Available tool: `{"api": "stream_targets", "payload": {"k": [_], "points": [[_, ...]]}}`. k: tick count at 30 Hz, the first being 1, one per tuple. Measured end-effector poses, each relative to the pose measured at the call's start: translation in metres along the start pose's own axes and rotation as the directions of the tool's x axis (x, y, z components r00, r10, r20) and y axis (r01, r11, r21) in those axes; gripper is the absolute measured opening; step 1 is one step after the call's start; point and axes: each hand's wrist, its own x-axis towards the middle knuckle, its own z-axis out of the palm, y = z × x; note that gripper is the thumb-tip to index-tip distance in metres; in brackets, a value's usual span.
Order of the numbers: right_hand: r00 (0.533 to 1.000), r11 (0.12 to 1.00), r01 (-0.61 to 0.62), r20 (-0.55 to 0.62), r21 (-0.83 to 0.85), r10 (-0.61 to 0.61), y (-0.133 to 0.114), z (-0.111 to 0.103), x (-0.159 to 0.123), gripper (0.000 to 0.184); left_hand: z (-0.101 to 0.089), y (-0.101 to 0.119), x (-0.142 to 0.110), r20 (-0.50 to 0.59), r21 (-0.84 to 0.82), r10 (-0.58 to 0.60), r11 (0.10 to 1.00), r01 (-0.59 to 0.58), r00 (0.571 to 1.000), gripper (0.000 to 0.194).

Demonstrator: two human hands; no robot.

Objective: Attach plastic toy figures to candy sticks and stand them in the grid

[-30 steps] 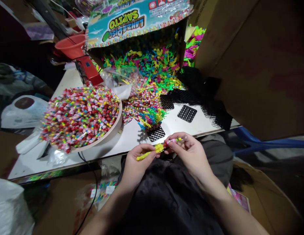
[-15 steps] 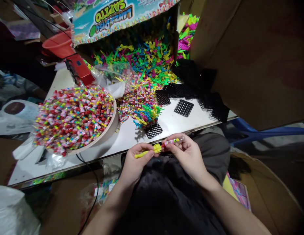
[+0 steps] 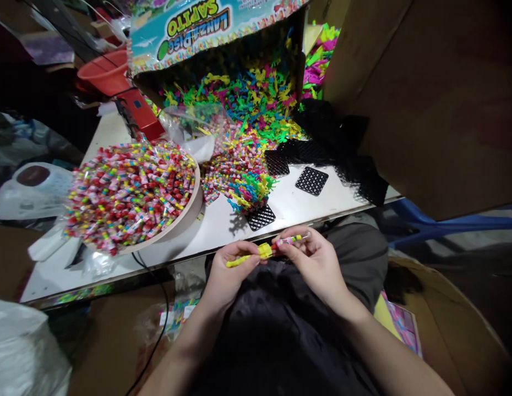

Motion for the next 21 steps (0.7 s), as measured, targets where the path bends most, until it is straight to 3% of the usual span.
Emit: {"api": "stream_targets", "payload": {"k": [21], "points": [[1.000, 0.999, -0.021, 0.018, 0.041, 0.020, -0.0003, 0.0028, -0.0061, 0.017, -0.0014, -0.0027, -0.0059, -0.004, -0.012, 0.003, 1.000, -0.003, 1.000, 0.016]]}}
